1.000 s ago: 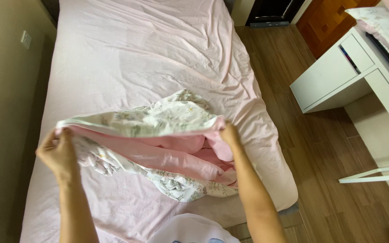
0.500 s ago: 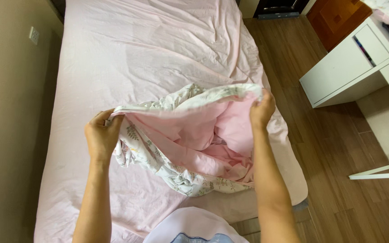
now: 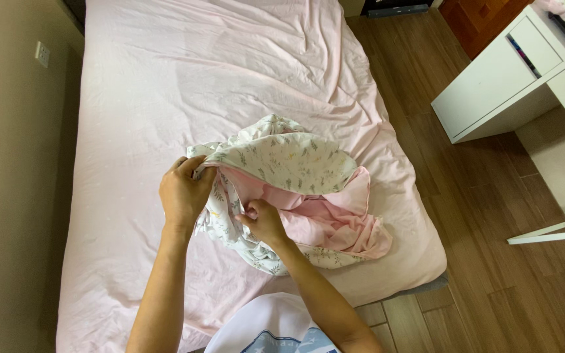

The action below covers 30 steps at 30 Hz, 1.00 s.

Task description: The person folds bedding by hand on a bed, aligning the corners and edges to create a compact rectangular bundle.

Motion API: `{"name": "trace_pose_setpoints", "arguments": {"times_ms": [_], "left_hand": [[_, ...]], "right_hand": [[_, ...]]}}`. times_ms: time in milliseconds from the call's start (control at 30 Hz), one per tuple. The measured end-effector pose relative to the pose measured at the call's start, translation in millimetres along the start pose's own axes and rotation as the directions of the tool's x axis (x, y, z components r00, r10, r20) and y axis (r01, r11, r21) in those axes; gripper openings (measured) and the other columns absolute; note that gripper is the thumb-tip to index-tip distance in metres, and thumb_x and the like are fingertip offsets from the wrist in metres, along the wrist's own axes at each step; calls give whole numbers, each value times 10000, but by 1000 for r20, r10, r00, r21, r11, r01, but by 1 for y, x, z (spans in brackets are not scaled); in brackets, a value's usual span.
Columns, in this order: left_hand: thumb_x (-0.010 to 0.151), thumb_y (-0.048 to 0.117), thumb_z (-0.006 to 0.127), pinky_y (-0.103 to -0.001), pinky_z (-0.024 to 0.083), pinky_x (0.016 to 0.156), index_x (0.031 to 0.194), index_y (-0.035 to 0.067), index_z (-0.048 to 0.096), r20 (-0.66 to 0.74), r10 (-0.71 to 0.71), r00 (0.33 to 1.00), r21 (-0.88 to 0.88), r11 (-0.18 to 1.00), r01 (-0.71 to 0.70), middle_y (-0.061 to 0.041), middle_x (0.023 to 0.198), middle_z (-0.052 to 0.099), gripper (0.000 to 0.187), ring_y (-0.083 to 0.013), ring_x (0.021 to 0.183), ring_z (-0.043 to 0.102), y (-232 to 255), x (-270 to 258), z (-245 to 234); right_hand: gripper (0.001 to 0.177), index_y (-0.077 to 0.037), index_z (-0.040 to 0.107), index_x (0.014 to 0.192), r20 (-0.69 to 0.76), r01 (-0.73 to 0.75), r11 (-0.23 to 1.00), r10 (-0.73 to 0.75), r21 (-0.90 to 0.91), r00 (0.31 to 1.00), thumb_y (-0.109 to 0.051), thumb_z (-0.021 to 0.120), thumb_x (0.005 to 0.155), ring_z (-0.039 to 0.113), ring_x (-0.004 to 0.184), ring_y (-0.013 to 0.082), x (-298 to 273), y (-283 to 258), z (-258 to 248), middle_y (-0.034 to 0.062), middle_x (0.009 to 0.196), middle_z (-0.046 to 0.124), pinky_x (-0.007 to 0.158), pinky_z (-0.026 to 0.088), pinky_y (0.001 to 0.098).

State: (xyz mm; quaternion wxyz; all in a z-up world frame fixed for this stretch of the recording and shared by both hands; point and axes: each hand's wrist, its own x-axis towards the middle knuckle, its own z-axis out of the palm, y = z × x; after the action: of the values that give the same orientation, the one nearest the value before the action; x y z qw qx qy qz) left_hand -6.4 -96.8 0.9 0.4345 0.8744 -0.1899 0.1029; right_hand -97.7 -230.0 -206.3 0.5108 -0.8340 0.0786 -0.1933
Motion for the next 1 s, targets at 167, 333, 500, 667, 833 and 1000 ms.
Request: {"name": "trace_pose_setpoints", "arguments": {"times_ms": [167,333,500,667,833,1000], "left_hand": [[866,216,739,-376,533,712,1071,79,796,-8,10,1000,37,999,-10,-92,934,732,253,-286,771,693,-11,-9,-4],[891,215,760,-365,527,691,1074,64,792,-52,16,999,40,999,-14,-98,923,731,239,-271,737,683,-25,-10,-6],[903,188,785,-339,531,691,1067,53,789,-109,61,992,1,998,-61,-102,937,738,212,-238,748,699,-33,-9,-16],[906,153,775,-339,529,699,1067,48,798,-95,47,994,-1,999,-47,-108,923,742,193,-241,754,701,-37,-12,-23],[917,145,774,-335,531,711,1082,45,792,-135,52,989,8,999,-52,-115,944,745,194,-242,772,704,-45,-13,-31],[929,140,775,-329,533,718,1086,43,788,-156,47,987,-5,999,-48,-116,959,744,185,-233,795,709,-48,-11,-40]], "right_hand": [[147,-11,659,971,-107,-33,991,48,133,993,-143,721,950,709,774,209,-24,18,3,123,837,714,706,556,338],[149,-33,584,1069,-239,-143,989,129,-41,962,-167,633,1026,683,624,264,-58,26,-11,117,778,682,581,525,372],[192,-56,613,1034,-207,79,932,-161,-354,965,-209,710,970,698,763,303,-69,71,-23,131,946,717,651,559,394],[236,-74,655,1132,-248,-94,980,49,-174,967,-194,674,930,726,894,279,-50,86,-53,116,1042,738,755,578,393],[235,-30,611,1130,-240,-91,996,86,-6,967,-236,624,1017,677,955,299,-37,68,-67,128,1057,682,788,536,404],[159,-23,651,1061,-107,37,966,-66,-255,992,-176,611,1044,655,941,340,-39,79,-56,148,1014,628,814,525,421]]}}
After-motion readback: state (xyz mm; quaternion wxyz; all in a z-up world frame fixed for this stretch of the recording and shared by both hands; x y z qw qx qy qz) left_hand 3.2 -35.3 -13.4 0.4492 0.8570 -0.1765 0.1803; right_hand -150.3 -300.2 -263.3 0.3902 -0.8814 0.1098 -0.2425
